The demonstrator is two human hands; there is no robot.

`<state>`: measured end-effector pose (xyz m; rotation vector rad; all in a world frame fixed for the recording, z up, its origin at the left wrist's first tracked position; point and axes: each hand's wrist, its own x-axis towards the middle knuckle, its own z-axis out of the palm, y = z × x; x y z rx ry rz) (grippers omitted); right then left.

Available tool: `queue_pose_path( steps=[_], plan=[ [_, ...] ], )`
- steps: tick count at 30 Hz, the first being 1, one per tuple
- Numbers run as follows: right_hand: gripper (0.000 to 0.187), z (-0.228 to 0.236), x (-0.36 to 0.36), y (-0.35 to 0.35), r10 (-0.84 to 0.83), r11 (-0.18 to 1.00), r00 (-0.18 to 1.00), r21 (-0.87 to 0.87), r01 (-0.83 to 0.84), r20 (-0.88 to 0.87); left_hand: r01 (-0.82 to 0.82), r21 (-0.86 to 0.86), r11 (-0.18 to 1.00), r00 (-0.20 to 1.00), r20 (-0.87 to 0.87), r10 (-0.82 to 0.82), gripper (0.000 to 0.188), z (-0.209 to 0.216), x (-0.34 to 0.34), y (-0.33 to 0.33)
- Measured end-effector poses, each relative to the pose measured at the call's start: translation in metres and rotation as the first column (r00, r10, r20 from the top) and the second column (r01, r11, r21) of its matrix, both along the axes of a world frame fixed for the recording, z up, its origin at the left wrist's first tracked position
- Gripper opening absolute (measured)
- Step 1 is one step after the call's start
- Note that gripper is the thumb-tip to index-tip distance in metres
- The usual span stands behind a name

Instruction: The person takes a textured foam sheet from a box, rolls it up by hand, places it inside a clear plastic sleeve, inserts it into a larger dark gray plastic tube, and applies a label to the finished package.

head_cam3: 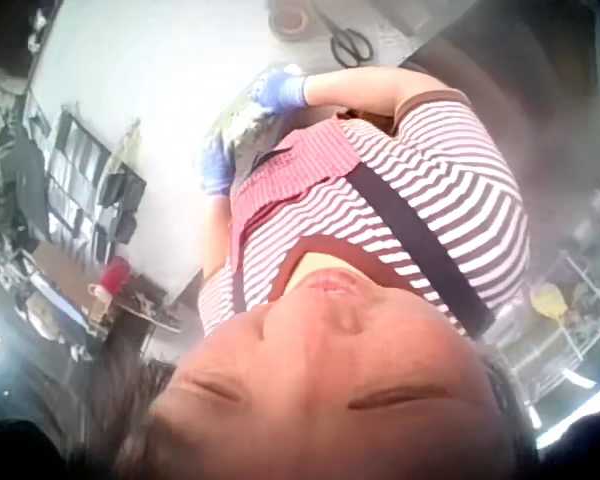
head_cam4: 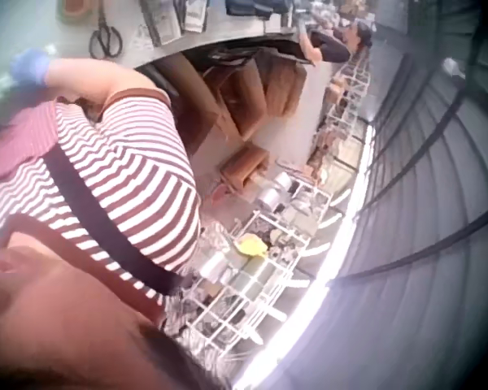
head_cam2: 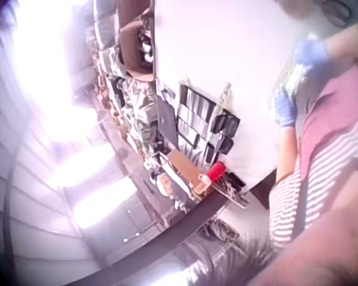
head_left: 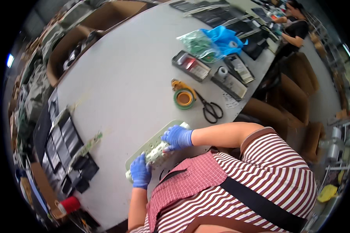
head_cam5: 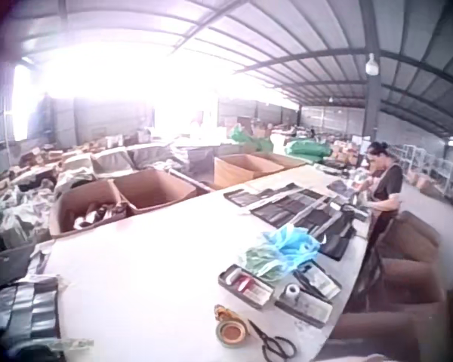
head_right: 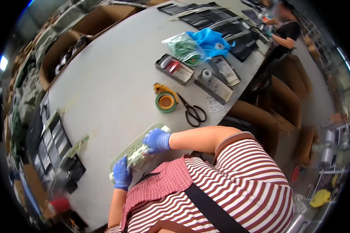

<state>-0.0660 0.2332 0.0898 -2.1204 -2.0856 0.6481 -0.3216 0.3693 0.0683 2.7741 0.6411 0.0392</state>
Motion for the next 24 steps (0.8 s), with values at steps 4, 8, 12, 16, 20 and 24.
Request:
queue_pose_path(
  steps=[4, 8, 12, 16, 20, 24],
  plan=[
    [0.058, -0.015, 0.007, -0.008, -0.105, 0.991, 0.994, 0.084, 0.106, -0.017, -0.140, 0.023, 0.990, 0.987, -0.075, 0.141, 0.030, -0.008, 0.028, -0.004],
    [0.050, -0.032, 0.007, -0.009, -0.134, 0.982, 0.991, 0.140, 0.130, 0.020, -0.070, 0.036, 0.997, 0.998, 0.004, 0.070, 0.028, -0.016, 0.023, -0.004],
    [0.048, -0.045, 0.003, -0.013, -0.118, 0.937, 0.989, 0.319, 0.139, -0.086, -0.101, 0.062, 0.993, 0.994, -0.041, 0.103, 0.028, -0.033, 0.023, 0.000],
    [0.047, -0.039, 0.003, -0.006, -0.119, 0.954, 0.991, 0.268, 0.132, -0.062, -0.091, 0.096, 0.991, 0.995, -0.034, 0.095, 0.030, -0.025, 0.023, 0.003],
    [0.048, -0.028, 0.004, -0.006, -0.102, 0.961, 0.994, 0.253, 0.109, -0.040, -0.129, 0.101, 0.986, 0.992, -0.003, 0.130, 0.031, -0.019, 0.026, 0.001],
    [0.047, -0.010, 0.001, 0.004, -0.117, 0.992, 0.993, -0.039, 0.118, 0.012, -0.028, 0.020, 0.999, 0.999, 0.023, 0.028, 0.030, -0.022, 0.046, -0.006]
  ],
)
